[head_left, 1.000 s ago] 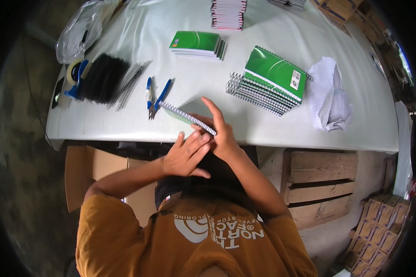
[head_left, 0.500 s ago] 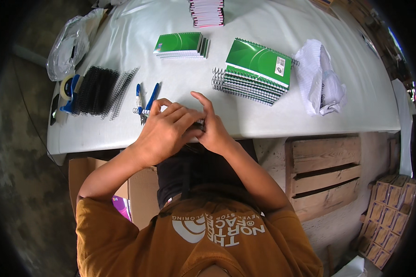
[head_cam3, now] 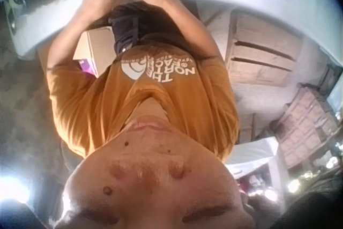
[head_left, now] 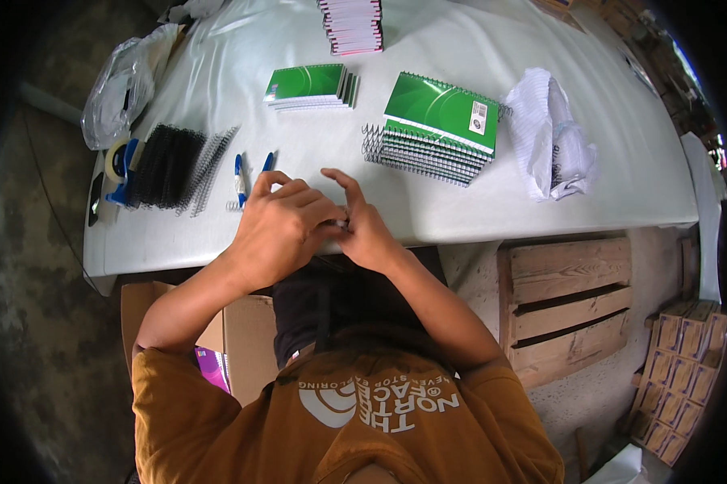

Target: The person threads a spiral wire through the pre-punched holes of a notebook cover and pages, kemudian repeats the process for several notebooks, stacking them on the table.

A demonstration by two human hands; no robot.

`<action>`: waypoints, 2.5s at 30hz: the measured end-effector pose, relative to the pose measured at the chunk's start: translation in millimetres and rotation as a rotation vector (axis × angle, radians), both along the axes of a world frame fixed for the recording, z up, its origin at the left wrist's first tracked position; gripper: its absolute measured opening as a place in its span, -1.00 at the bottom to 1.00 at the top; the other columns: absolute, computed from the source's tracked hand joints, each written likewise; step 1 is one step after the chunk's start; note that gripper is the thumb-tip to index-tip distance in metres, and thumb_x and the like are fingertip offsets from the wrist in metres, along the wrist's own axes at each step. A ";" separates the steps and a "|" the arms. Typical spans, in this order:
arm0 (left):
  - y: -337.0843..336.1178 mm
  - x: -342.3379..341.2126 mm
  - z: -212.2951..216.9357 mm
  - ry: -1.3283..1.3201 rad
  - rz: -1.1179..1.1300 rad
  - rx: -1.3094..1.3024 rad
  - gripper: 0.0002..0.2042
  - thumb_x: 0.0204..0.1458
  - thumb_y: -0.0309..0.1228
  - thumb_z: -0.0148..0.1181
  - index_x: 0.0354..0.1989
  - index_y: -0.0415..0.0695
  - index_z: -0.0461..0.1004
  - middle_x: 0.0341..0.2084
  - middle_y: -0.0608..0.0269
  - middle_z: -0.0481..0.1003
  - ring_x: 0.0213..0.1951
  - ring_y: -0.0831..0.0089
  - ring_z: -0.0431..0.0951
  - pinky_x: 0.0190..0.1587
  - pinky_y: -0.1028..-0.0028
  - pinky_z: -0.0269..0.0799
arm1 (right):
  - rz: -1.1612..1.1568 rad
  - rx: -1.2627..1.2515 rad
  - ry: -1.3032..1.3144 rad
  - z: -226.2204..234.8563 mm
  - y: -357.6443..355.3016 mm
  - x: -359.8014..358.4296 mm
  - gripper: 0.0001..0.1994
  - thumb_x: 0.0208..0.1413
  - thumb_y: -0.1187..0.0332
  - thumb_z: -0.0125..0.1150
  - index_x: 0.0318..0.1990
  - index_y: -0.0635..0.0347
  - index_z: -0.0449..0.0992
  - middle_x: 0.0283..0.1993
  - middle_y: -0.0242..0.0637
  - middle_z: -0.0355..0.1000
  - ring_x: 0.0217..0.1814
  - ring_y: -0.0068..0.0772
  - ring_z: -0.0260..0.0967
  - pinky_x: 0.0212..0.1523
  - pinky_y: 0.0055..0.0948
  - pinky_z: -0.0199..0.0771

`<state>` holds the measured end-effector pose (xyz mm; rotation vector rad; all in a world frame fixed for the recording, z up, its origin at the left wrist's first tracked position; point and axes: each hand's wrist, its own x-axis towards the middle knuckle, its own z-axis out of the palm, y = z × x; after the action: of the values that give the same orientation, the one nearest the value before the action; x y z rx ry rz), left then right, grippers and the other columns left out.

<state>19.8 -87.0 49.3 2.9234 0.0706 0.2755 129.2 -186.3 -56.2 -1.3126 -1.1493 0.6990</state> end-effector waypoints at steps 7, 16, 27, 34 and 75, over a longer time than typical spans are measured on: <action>0.3 52.2 52.8 -0.340 0.128 0.052 -0.78 -0.26 -0.40 0.37 -0.38 -0.08 0.53 -0.42 0.30 0.52 -0.24 0.34 0.49 -0.15 0.38 0.29 | -0.371 0.641 -0.188 53.9 -39.5 57.3 -0.72 0.08 0.55 0.10 -0.05 0.27 0.26 -0.08 -0.07 0.37 -0.06 -0.33 0.34 -0.05 -0.43 0.34; 15.6 131.9 -63.0 -0.870 0.114 -0.314 -0.58 -0.17 -0.23 0.37 -0.18 -0.23 0.48 -0.26 0.10 0.49 -0.18 0.28 0.45 -0.06 0.36 0.33 | -0.709 0.503 -0.163 26.0 -52.4 127.7 -0.59 0.07 0.32 0.00 0.05 0.36 0.34 0.19 0.09 0.24 0.35 -0.10 0.04 0.32 -0.24 -0.07; 2.8 162.8 -75.2 -1.055 0.517 -0.867 -0.74 0.12 -0.30 0.12 -0.51 -0.22 0.38 -0.61 0.35 0.35 -0.54 0.65 0.26 -0.45 0.63 0.20 | -1.189 0.352 -0.360 6.1 -23.4 124.6 -0.74 -0.02 0.41 0.27 -0.16 0.32 0.51 -0.12 -0.05 0.49 -0.12 -0.12 0.48 -0.12 -0.32 0.46; 144.4 108.0 -86.4 -0.327 0.368 0.131 -0.53 -0.02 -0.36 0.06 0.11 -0.22 0.28 0.14 -0.10 0.25 0.19 0.07 0.22 0.21 0.22 0.13 | -1.103 0.465 -0.587 18.1 -42.0 108.5 -0.60 0.06 0.31 0.17 0.01 0.35 0.34 0.04 -0.05 0.36 0.09 -0.06 0.26 0.13 -0.20 0.19; 87.5 -14.0 -52.3 -0.019 0.419 -0.731 -0.66 0.20 -0.19 -0.03 -0.48 -0.23 0.35 -0.61 0.41 0.23 -0.50 0.62 0.16 -0.42 0.55 0.16 | -0.100 0.039 0.091 -6.4 -0.6 47.4 -0.73 0.09 0.54 0.10 -0.02 0.32 0.47 -0.08 -0.21 0.49 -0.07 -0.55 0.38 0.00 -0.55 0.33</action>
<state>5.8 0.5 -3.0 2.1543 0.6383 0.2659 176.6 -186.9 -62.6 -1.2835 -1.0128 0.6537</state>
